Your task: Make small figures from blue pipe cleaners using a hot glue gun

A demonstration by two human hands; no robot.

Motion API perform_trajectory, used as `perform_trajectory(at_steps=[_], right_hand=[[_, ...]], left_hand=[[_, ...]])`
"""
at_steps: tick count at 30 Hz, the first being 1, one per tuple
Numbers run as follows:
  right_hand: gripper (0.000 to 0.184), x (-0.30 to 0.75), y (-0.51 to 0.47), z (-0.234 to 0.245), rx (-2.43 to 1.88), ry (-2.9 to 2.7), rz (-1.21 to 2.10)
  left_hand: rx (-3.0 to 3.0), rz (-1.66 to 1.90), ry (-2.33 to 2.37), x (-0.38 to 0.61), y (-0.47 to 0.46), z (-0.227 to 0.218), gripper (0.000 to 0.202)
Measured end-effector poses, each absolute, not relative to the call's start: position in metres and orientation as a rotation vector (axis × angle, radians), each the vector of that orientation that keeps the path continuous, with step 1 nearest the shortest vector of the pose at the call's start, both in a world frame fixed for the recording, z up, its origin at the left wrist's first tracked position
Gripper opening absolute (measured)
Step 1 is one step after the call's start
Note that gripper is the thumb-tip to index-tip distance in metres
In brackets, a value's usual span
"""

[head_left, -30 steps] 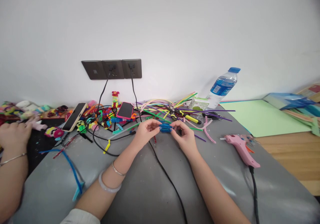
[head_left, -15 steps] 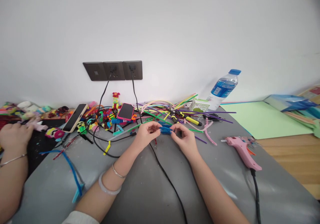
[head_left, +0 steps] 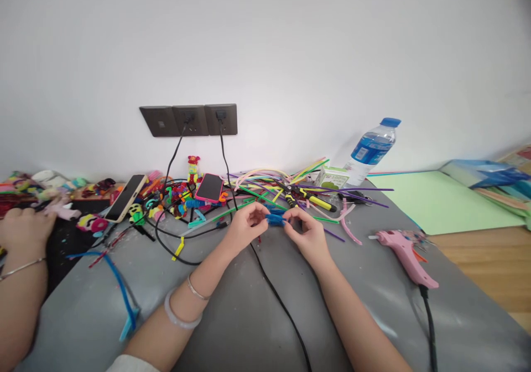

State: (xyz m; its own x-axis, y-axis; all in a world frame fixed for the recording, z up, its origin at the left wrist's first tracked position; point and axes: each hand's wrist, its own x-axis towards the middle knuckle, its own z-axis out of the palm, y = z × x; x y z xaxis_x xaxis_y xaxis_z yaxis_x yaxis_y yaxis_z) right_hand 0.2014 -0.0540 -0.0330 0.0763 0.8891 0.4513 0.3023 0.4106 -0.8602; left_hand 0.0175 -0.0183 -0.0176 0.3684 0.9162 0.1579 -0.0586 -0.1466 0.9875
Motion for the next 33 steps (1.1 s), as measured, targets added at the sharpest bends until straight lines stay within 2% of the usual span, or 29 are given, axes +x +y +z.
perform_trajectory(at_steps=[4,19,33], right_hand=[[0.007,0.2008,-0.0548,-0.034,-1.038,-1.483,0.662],[0.009,0.1998,-0.0546,-0.0383,-0.953,-1.5,0.65],[0.006,0.1998,-0.0538,-0.0389,-0.958,-1.546,0.627]], left_hand=[[1.393,1.027,0.729,0.0196,-0.0198,-0.0176,0.029],[1.311,1.065,0.693,0.0239,-0.0223,-0.0215,0.033],[1.536,1.114,0.681,0.0219,-0.0225,-0.0247,0.016]])
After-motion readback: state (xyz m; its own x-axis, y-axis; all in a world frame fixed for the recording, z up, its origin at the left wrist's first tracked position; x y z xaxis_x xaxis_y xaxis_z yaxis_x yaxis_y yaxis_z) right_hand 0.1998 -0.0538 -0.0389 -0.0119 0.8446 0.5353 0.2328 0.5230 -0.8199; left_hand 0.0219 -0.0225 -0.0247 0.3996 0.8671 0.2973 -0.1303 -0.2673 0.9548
